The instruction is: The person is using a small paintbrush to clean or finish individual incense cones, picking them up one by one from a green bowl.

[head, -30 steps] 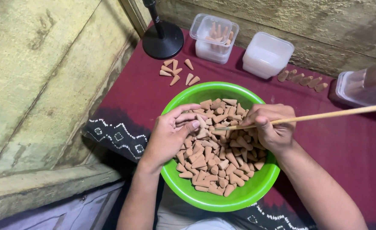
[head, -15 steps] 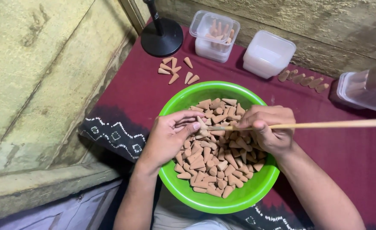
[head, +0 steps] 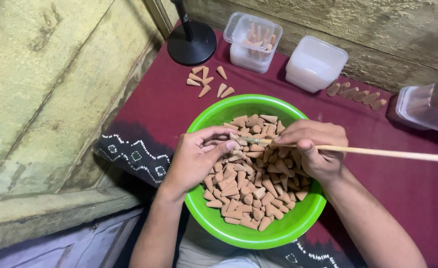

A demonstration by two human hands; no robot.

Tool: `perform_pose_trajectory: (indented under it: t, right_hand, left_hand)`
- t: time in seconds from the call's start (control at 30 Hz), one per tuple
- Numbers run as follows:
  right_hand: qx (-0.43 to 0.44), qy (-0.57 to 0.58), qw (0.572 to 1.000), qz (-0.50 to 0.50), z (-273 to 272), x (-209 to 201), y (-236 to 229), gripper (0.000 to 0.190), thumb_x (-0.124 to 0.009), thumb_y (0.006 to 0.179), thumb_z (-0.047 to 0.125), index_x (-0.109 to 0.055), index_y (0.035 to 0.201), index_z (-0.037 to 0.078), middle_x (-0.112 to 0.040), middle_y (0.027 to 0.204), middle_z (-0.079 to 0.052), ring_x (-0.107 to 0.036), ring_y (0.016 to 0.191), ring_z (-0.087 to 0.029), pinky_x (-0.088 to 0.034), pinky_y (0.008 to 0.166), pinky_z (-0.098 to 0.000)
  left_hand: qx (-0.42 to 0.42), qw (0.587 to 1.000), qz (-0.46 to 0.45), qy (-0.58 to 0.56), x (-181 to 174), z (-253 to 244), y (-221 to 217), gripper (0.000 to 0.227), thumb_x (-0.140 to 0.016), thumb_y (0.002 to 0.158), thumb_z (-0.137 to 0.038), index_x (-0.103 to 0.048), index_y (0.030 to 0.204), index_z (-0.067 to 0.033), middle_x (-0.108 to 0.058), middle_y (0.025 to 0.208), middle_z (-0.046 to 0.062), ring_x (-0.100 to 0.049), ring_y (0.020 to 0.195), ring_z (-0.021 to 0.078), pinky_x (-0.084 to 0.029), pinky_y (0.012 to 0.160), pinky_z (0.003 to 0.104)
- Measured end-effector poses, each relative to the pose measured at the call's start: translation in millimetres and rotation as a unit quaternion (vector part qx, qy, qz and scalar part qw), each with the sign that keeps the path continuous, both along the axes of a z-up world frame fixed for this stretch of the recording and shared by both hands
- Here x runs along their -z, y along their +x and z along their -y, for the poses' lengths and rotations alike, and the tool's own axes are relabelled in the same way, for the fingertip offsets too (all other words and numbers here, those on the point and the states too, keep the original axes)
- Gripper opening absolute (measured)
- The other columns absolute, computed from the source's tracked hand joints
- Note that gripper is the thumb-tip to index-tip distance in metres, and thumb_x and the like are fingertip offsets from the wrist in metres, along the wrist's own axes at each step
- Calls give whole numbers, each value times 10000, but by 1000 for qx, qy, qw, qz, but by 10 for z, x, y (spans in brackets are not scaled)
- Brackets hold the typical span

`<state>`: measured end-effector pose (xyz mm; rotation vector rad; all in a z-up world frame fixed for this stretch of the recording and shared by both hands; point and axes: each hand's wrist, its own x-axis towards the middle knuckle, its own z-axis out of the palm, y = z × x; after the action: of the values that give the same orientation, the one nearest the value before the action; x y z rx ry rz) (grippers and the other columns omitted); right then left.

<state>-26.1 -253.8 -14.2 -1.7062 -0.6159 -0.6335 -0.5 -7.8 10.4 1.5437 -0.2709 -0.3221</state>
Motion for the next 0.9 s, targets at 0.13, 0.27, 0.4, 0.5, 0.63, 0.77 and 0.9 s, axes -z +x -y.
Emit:
perform_pose_trajectory:
  t: [0.13, 0.27, 0.4, 0.5, 0.63, 0.77, 0.9]
  right_hand:
    - [-1, -4, 1000, -5, 49, 52, -27, 609, -445, 1064, 452, -719, 667, 80, -615, 532, -59, -548, 359, -172, -463, 390, -269]
    - [9, -3, 1000, -10, -4, -35, -20, 579, -461, 1044, 482, -779, 787, 71, -695, 641, -77, -588, 432, -163, -496, 441, -275]
    - [4, 17, 1000, -19, 92, 142, 4, 610, -454, 1058, 459, -731, 689, 59, -637, 560, -65, -549, 385, -154, -475, 416, -274]
    - [25, 2, 1000, 3, 88, 69, -8, 582, -448, 1043, 461, -776, 793, 51, -699, 660, -76, -568, 447, -146, -498, 468, -259]
    - [-14, 10, 1000, -10, 63, 195, 13, 543, -489, 1041, 440, -767, 788, 48, -690, 633, -87, -613, 432, -162, -521, 451, -278]
    - [19, 30, 999, 32, 182, 375, 19, 542, -458, 1078, 394, -686, 769, 12, -691, 682, -122, -709, 545, -213, -565, 479, -227]
    - [-27, -12, 999, 32, 102, 242, 32, 525, -470, 1048, 364, -709, 791, -27, -729, 702, -147, -771, 580, -240, -618, 476, -229]
  left_hand:
    - [-1, 1000, 6, 2, 39, 11, -19, 262, -793, 860, -49, -761, 1117, -11, -784, 963, 160, -700, 868, 134, -644, 826, 329]
    - [-11, 1000, 3, -12, 57, 6, -7, 264, -804, 852, -49, -761, 1108, 1, -770, 935, 159, -704, 834, 137, -650, 799, 306]
    - [-12, 1000, 11, -13, 41, 12, -33, 293, -837, 821, -62, -762, 1096, 9, -765, 907, 159, -700, 799, 135, -654, 760, 298]
    - [-20, 999, 2, -41, 56, 1, -36, 297, -846, 810, -54, -755, 1085, 10, -747, 878, 134, -725, 783, 137, -662, 734, 276]
    - [-17, 999, 3, -45, -14, 13, -13, 282, -852, 805, -55, -761, 1066, 3, -756, 859, 138, -737, 758, 141, -659, 708, 253]
    - [26, 998, -28, 55, -107, -3, 11, 170, -785, 844, -42, -753, 1011, -57, -798, 947, 83, -758, 798, 137, -641, 753, 224]
    - [41, 998, -35, -14, -102, -6, 6, 131, -797, 826, 11, -725, 932, -18, -775, 888, 113, -777, 756, 183, -656, 712, 230]
